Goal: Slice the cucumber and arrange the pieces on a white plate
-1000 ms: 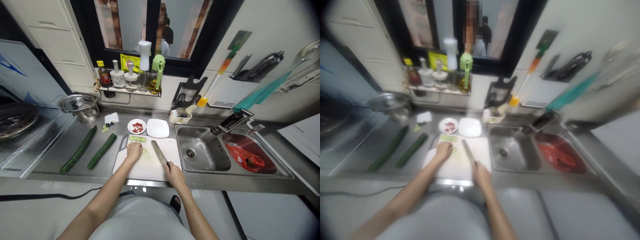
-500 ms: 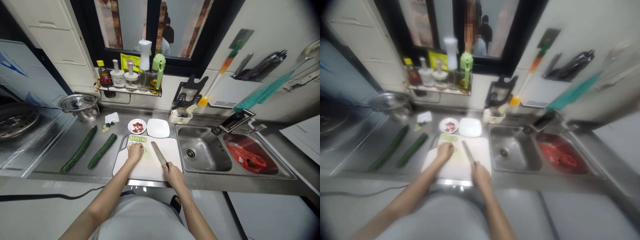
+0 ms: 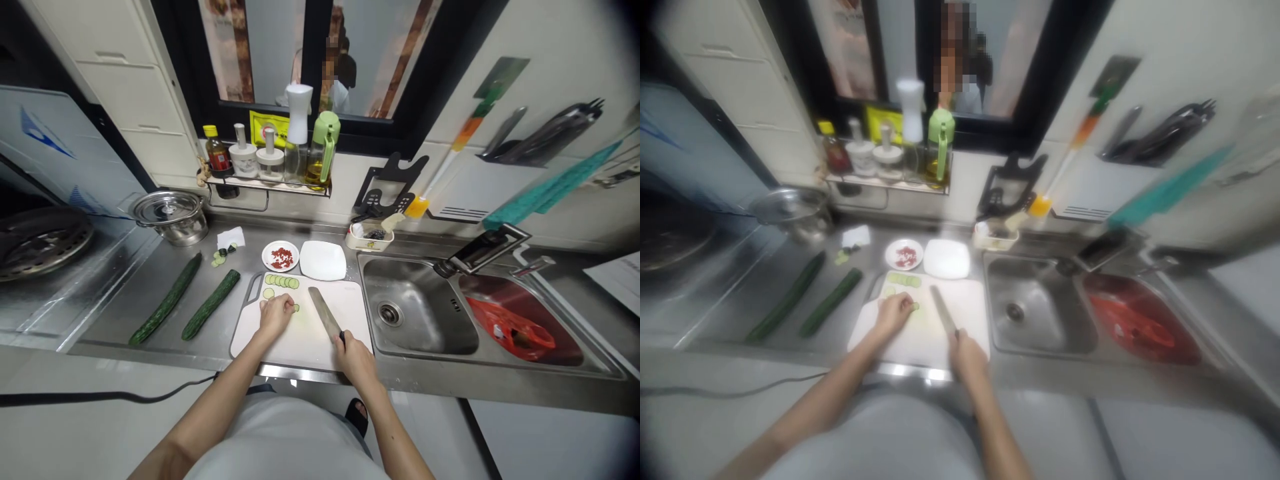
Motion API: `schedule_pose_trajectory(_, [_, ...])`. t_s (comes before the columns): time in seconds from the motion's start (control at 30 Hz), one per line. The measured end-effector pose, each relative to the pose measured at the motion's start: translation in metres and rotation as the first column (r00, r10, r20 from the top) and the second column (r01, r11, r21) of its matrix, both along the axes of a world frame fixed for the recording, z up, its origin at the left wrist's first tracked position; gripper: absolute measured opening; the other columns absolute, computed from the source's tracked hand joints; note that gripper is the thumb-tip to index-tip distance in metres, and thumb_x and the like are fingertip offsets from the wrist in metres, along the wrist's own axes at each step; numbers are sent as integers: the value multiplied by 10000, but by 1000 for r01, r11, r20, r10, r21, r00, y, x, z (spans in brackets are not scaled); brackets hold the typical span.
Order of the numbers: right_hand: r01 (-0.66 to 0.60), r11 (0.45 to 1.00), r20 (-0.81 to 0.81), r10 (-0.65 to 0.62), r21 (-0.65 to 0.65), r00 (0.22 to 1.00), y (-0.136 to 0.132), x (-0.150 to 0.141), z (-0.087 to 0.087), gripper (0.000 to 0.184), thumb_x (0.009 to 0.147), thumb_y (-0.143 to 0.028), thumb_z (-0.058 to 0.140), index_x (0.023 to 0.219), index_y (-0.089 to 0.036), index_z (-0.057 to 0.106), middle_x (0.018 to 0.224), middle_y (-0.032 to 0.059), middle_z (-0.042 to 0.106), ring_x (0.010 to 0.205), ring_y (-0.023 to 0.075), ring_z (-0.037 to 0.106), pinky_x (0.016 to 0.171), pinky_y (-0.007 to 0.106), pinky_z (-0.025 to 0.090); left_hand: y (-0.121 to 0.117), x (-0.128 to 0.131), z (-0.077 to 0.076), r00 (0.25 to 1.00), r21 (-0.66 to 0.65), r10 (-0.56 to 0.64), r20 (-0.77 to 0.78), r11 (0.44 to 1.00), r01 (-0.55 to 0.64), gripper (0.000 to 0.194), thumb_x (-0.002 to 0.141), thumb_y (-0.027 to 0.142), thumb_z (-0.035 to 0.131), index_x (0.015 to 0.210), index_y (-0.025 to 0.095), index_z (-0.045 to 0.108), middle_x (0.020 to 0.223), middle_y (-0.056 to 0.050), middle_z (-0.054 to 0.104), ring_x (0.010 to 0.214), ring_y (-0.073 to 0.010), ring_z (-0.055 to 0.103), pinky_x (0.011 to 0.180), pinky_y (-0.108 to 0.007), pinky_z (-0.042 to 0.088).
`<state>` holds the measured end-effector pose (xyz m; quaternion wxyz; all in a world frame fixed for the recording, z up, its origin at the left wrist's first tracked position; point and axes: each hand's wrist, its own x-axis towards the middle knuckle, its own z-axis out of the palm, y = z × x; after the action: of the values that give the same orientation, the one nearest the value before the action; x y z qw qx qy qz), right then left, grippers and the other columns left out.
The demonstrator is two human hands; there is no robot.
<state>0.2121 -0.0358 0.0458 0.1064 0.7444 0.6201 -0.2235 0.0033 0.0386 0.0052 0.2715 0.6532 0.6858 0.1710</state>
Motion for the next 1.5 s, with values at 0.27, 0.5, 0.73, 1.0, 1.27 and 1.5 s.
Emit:
schedule_pose_trajectory(0.27, [-2,1000,8,2,-20,1000,3,0,4,385,984,-409,258,1105,-178,541,1012,143,687,940,230,651,704,296,421,3,-34,-13,979,4,200,-31,980,-200,97,842,248,562,902,254,637,894,8,711,916,-189,620,841,-317,325])
schedule_pose_trajectory(0.5, [9,1000,-35,-10,-21,999,5,2,2,391,981,-411,251,1111,-178,537,993,133,687,954,228,645,703,285,415,11,-52,-18,959,45,281,-40,959,-279,114,838,239,537,885,248,640,853,18,702,905,-200,617,884,-360,314])
schedule_pose_trajectory(0.73, [-14,1000,-21,14,-12,1000,6,3,-2,384,985,-402,241,1079,-176,538,1005,140,687,928,227,648,685,288,403,17,-59,-22,949,45,299,-99,954,-296,170,842,250,524,940,254,663,865,-11,702,922,-217,610,888,-363,319])
schedule_pose_trajectory(1.0, [-9,1000,-32,9,4,999,7,4,-4,393,986,-407,234,1093,-180,536,998,138,690,931,237,648,680,296,403,16,-58,-21,949,43,257,-183,967,-253,195,858,283,504,918,245,685,969,-53,701,988,-250,578,888,-381,314])
schedule_pose_trajectory(1.27, [-1,1000,-26,1,-12,1000,8,3,-1,386,985,-408,238,1087,-183,534,995,131,690,924,232,649,686,295,407,10,-53,-16,957,113,221,-186,973,-203,225,877,321,479,976,253,670,1022,-69,680,1012,-263,562,892,-409,334])
schedule_pose_trajectory(1.5, [15,1000,-31,-15,1,999,6,2,-4,369,982,-399,252,1083,-187,536,989,131,691,916,225,653,688,290,408,29,-23,-10,977,153,145,-157,981,-121,239,854,310,503,1007,258,679,1060,-76,672,1029,-272,548,895,-420,338])
